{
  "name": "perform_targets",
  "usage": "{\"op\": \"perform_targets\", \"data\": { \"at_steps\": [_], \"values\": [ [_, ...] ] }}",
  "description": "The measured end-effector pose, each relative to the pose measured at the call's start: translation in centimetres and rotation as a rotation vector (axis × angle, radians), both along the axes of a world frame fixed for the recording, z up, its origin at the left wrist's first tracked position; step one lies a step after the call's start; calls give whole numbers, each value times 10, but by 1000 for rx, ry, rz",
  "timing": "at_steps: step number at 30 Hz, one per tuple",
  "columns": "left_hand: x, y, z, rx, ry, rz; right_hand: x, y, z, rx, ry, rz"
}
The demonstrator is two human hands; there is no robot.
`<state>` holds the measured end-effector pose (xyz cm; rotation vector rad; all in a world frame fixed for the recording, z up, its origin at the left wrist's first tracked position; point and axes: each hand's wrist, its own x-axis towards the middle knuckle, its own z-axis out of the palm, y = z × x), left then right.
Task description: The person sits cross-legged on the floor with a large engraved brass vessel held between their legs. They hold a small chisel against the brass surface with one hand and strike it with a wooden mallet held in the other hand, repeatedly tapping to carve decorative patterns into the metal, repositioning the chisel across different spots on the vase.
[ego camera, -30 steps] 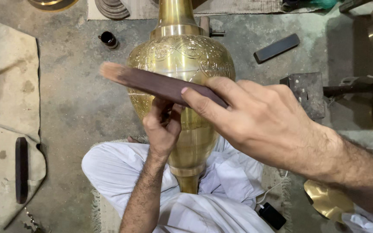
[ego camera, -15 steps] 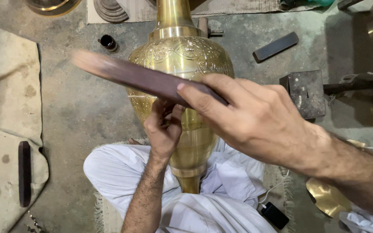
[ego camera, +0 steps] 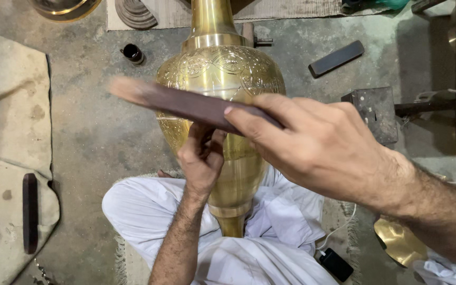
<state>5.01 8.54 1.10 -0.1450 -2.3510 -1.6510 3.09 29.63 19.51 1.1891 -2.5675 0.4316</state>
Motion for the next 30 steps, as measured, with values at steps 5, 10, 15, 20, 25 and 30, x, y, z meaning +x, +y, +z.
{"op": "perform_targets", "data": {
  "at_steps": [5, 10, 15, 20, 25, 30],
  "values": [
    [-2, 3, 7, -58, 157, -30, 3, 7, -8, -20, -20, 6],
    [1, 8, 8, 26, 56, 26, 1, 5, -14, -98, 66, 10],
    [3, 6, 3, 16, 97, -44, 4, 8, -6, 14, -33, 15],
    [1, 4, -1, 38, 44, -70, 1, 6, -6, -72, -25, 20],
    [3, 9, 2, 28, 60, -46, 3, 11, -6, -27, 61, -16],
    [4, 9, 6, -20, 180, -52, 8, 10, -1, 61, -47, -26]
  ]
}}
